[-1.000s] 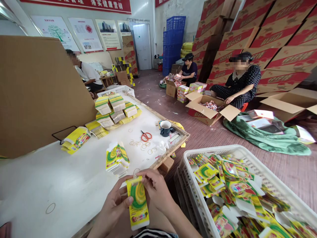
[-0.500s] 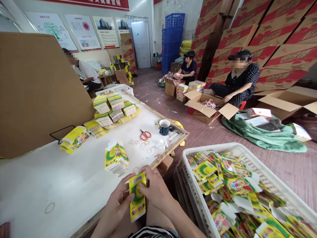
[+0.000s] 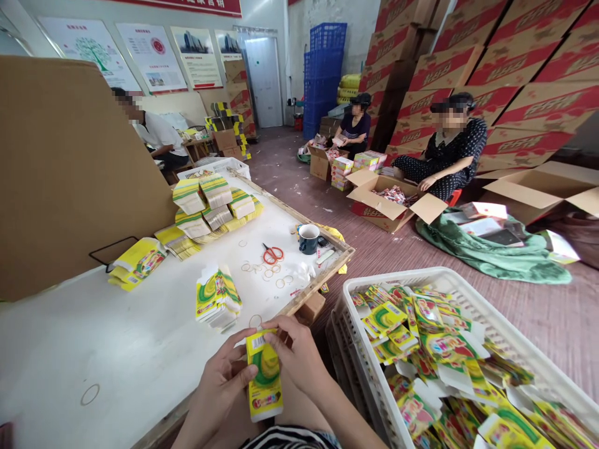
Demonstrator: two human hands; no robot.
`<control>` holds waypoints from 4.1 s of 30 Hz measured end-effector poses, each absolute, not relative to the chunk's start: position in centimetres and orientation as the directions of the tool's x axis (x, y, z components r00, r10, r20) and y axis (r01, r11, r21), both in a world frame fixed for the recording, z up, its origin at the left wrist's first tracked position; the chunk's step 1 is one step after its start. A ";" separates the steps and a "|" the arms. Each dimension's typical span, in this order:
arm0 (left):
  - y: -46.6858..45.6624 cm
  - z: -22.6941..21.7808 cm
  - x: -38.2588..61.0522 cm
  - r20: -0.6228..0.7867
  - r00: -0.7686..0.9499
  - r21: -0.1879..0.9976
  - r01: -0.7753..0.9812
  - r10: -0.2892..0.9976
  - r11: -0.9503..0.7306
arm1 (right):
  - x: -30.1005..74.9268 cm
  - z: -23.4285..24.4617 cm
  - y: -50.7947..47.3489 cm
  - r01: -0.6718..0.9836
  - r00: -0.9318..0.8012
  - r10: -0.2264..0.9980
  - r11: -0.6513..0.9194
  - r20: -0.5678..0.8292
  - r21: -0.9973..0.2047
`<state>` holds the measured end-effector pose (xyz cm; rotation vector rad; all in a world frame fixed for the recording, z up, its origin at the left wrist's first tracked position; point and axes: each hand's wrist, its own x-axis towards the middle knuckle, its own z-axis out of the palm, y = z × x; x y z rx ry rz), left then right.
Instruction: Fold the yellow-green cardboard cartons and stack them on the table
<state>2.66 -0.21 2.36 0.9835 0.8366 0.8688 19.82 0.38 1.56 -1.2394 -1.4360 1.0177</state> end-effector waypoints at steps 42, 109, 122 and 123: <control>11.7 -2.7 -8.4 -0.031 -0.299 0.825 0.531 0.954 0.193 | 24.9 2.1 1.0 0.594 0.068 0.998 -0.031 0.012 -0.804; -0.4 1.6 2.4 -0.188 0.398 0.936 -0.204 0.898 0.286 | 20.8 2.8 0.3 0.101 -0.162 0.976 0.166 0.148 -0.981; -0.3 1.4 2.5 -0.188 0.399 0.938 -0.197 0.897 0.285 | 19.7 2.5 0.3 0.440 -0.125 0.991 0.094 0.042 -0.893; -0.3 1.5 2.5 -0.198 0.391 0.935 -0.199 0.899 0.292 | 19.8 2.4 0.4 0.421 -0.144 0.988 0.119 0.063 -0.899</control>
